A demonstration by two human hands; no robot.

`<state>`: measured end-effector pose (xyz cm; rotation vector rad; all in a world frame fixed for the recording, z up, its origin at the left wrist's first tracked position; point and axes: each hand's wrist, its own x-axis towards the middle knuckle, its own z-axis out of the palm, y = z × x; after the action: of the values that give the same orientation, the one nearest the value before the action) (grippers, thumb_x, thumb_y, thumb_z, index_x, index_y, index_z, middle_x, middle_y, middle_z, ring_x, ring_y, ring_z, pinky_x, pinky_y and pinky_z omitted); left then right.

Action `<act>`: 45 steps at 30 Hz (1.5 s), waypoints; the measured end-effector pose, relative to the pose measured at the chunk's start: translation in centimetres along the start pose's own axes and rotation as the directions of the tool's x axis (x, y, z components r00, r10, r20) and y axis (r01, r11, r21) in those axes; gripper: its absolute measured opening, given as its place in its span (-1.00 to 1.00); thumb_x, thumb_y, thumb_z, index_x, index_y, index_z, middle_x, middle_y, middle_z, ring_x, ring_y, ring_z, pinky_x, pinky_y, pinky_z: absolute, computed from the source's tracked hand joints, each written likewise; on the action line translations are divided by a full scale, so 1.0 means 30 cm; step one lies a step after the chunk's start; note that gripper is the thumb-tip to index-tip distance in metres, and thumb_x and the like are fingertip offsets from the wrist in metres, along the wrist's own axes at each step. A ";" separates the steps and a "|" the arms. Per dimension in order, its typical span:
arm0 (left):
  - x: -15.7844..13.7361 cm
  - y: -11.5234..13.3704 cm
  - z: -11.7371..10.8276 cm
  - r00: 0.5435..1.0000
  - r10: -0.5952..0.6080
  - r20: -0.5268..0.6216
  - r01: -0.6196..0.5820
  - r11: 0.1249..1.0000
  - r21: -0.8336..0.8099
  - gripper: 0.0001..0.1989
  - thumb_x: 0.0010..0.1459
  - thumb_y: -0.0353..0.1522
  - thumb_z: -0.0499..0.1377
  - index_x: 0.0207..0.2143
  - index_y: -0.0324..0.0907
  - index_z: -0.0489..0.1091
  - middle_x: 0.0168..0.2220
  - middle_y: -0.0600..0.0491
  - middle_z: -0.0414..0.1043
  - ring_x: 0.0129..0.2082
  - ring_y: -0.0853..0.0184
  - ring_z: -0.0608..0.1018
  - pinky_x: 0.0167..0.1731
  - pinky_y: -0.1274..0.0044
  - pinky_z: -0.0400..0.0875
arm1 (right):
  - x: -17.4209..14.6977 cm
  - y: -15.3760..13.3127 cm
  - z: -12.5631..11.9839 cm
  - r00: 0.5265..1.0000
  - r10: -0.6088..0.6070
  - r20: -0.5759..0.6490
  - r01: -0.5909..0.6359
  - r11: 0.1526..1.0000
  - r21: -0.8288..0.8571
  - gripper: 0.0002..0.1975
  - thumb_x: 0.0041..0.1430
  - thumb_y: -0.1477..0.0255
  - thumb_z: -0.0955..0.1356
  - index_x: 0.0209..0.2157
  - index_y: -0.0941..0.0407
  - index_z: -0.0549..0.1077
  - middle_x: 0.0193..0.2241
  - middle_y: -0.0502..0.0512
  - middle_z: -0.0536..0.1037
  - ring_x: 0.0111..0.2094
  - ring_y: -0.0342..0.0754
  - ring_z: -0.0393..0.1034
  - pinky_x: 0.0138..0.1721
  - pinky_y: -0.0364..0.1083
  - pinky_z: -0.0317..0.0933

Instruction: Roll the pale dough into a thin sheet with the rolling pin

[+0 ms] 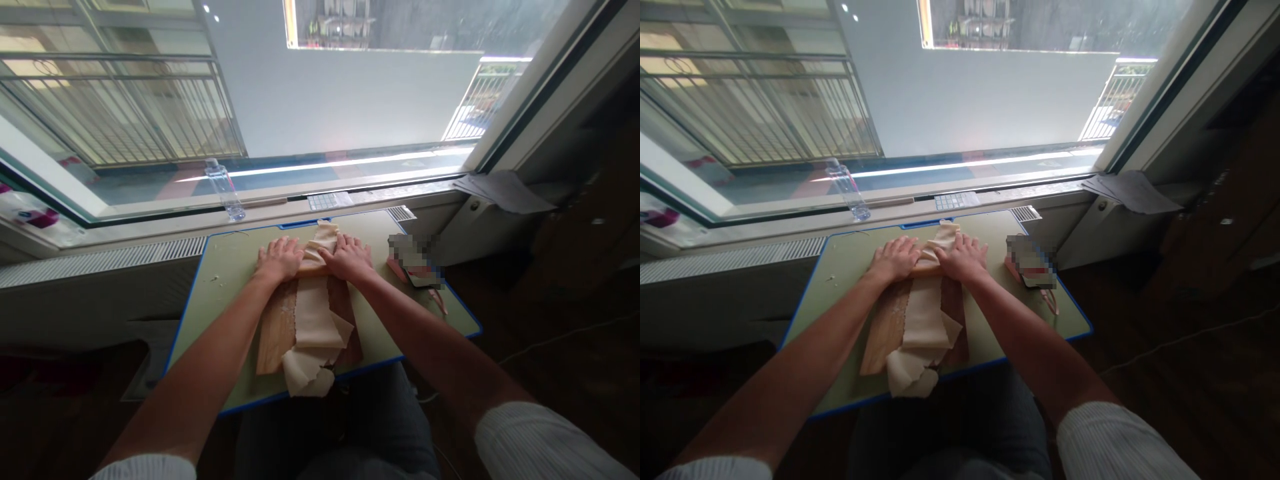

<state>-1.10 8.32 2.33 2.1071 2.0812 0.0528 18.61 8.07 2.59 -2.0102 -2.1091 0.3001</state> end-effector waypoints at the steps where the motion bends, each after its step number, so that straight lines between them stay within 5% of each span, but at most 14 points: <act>1: -0.023 0.005 0.001 1.000 -0.002 -0.006 0.002 1.000 0.004 -0.29 0.46 -0.03 -0.23 0.54 -0.03 0.07 0.59 -0.07 -0.05 0.56 0.02 0.07 0.47 -0.05 -0.03 | -0.026 -0.001 0.001 1.000 -0.009 -0.012 0.008 1.000 -0.023 -0.13 0.43 -0.17 0.13 0.52 0.10 0.16 0.48 0.34 0.22 0.42 0.38 0.12 0.39 0.39 -0.02; 8: -0.201 0.045 0.035 0.989 -0.023 -0.148 0.032 0.998 0.058 -0.36 0.47 -0.06 -0.17 0.50 0.05 0.18 0.56 0.00 0.06 0.54 0.08 0.14 0.49 0.02 -0.01 | -0.202 0.014 0.031 0.992 -0.070 -0.109 0.056 0.990 -0.130 -0.23 0.51 -0.05 0.10 0.51 0.12 0.15 0.50 0.32 0.19 0.48 0.36 0.01 0.42 0.39 -0.16; 12: -0.215 0.052 0.037 0.984 -0.020 -0.177 0.032 0.997 0.065 -0.38 0.47 -0.08 -0.14 0.49 0.04 0.21 0.55 0.00 0.10 0.53 0.08 0.15 0.49 0.02 0.00 | -0.214 0.017 0.034 0.989 -0.072 -0.129 0.058 0.992 -0.116 -0.24 0.51 -0.06 0.10 0.49 0.13 0.21 0.49 0.32 0.22 0.47 0.37 0.02 0.43 0.39 -0.17; 21: -0.038 0.025 0.009 0.986 -0.006 -0.166 0.008 1.000 0.011 -0.38 0.46 -0.05 -0.14 0.44 0.02 0.27 0.52 -0.06 0.16 0.49 0.03 0.21 0.45 -0.04 0.03 | -0.028 0.011 0.016 0.998 -0.031 -0.055 0.029 0.999 -0.038 -0.16 0.44 -0.16 0.11 0.49 0.09 0.22 0.49 0.26 0.22 0.46 0.37 0.06 0.42 0.37 -0.10; 26: 0.077 0.014 0.004 0.968 0.009 -0.252 -0.010 1.000 -0.003 -0.44 0.43 -0.10 -0.06 0.32 -0.10 0.41 0.40 -0.16 0.35 0.36 -0.01 0.38 0.36 0.04 0.21 | 0.100 0.013 0.012 1.000 -0.024 -0.011 0.023 0.999 -0.039 -0.13 0.42 -0.20 0.10 0.50 0.07 0.17 0.52 0.28 0.15 0.49 0.36 -0.01 0.41 0.38 -0.07; 36: 0.260 0.004 -0.028 0.967 -0.043 -0.252 0.039 0.999 -0.023 -0.51 0.44 -0.17 -0.06 0.20 -0.12 0.48 0.27 -0.20 0.47 0.27 -0.01 0.46 0.30 0.10 0.26 | 0.258 0.002 0.024 0.961 -0.084 -0.265 0.083 0.996 -0.017 -0.38 0.46 -0.02 0.20 0.19 0.20 0.44 0.24 0.44 0.50 0.27 0.33 0.28 0.31 0.34 0.03; 45: 0.258 0.004 -0.030 0.975 -0.049 -0.218 0.048 0.999 -0.010 -0.50 0.45 -0.15 -0.08 0.20 -0.12 0.48 0.29 -0.18 0.45 0.28 0.01 0.45 0.29 0.13 0.29 | 0.259 -0.001 0.020 0.965 -0.086 -0.247 0.088 0.996 -0.004 -0.40 0.44 -0.01 0.22 0.17 0.18 0.45 0.23 0.44 0.51 0.27 0.34 0.28 0.31 0.35 0.01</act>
<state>-0.95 16.10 2.47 2.1326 2.2490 0.2956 18.04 15.83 2.12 -1.8369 -2.0283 0.0390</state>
